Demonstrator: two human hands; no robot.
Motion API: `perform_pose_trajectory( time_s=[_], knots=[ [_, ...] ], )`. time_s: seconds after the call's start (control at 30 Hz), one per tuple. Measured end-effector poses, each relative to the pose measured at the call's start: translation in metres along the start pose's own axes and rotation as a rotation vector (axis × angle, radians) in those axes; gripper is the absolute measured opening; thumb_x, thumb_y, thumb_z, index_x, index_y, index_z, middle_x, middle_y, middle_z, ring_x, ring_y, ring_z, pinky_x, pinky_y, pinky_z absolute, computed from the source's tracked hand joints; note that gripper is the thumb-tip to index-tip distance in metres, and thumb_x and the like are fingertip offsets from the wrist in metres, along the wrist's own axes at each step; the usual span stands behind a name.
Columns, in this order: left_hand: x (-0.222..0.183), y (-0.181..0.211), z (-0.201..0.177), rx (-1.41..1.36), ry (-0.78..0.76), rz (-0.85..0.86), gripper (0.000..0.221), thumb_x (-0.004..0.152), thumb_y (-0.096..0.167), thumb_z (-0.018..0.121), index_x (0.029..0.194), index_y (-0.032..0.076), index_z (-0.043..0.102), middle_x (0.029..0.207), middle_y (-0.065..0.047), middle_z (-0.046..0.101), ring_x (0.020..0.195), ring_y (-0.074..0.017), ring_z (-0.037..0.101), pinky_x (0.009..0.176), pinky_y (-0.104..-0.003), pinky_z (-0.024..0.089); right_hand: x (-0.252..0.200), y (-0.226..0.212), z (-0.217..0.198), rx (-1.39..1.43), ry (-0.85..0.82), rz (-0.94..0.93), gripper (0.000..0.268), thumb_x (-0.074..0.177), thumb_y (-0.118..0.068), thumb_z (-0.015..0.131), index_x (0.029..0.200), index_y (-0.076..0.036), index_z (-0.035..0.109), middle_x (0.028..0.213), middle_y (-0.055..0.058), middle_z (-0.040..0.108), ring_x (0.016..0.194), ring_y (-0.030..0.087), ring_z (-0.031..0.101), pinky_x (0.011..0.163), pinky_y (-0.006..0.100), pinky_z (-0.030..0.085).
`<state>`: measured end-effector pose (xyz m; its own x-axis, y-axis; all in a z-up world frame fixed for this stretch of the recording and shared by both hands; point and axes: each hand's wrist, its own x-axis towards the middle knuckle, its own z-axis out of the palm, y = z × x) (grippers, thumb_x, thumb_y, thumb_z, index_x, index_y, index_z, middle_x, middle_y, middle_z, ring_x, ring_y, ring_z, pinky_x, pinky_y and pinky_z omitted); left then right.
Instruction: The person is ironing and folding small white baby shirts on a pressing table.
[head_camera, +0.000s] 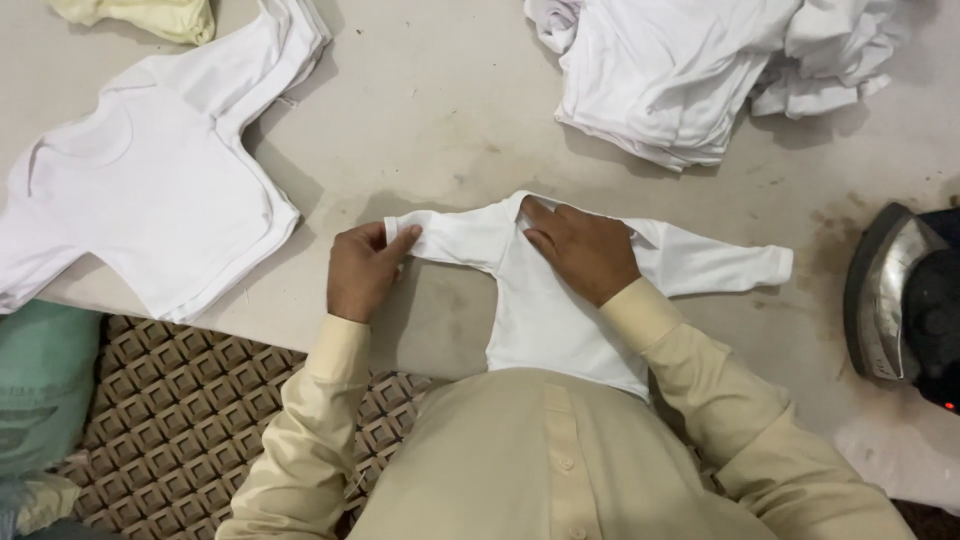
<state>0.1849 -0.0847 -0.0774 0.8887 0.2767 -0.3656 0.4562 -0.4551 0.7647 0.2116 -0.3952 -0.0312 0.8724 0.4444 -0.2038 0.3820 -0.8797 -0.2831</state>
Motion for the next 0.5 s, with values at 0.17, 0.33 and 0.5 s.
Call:
perform_pose_trajectory(
  time_s=[0.17, 0.33, 0.5],
  knots=[
    [-0.006, 0.016, -0.001, -0.002, -0.102, 0.043, 0.023, 0.095, 0.027, 0.077, 0.094, 0.005, 0.077, 0.064, -0.009, 0.066, 0.052, -0.0161, 0.063, 0.055, -0.031, 0.050, 0.009, 0.014, 0.010, 0.107, 0.030, 0.014, 0.038, 0.110, -0.046, 0.041, 0.137, -0.025, 0.057, 0.110, 0.006, 0.075, 0.085, 0.036, 0.075, 0.078, 0.051, 0.059],
    [-0.035, 0.057, -0.029, 0.090, -0.131, 0.029, 0.042, 0.097, 0.029, 0.072, 0.126, 0.000, 0.067, 0.109, -0.029, 0.073, 0.109, -0.0441, 0.070, 0.087, -0.053, 0.056, -0.022, 0.037, 0.022, 0.049, 0.180, 0.090, 0.027, 0.113, -0.044, 0.047, 0.113, -0.023, 0.065, 0.101, 0.000, 0.069, 0.080, 0.024, 0.074, 0.070, 0.038, 0.058],
    [-0.041, 0.047, -0.021, 0.241, -0.066, -0.008, 0.064, 0.094, 0.035, 0.074, 0.143, -0.002, 0.056, 0.128, -0.032, 0.066, 0.121, -0.0493, 0.062, 0.098, -0.061, 0.052, -0.026, -0.017, 0.013, -0.117, 0.338, -0.262, 0.031, 0.110, -0.034, 0.044, 0.130, -0.017, 0.059, 0.135, 0.004, 0.062, 0.075, 0.029, 0.070, 0.065, 0.040, 0.058]
  ],
)
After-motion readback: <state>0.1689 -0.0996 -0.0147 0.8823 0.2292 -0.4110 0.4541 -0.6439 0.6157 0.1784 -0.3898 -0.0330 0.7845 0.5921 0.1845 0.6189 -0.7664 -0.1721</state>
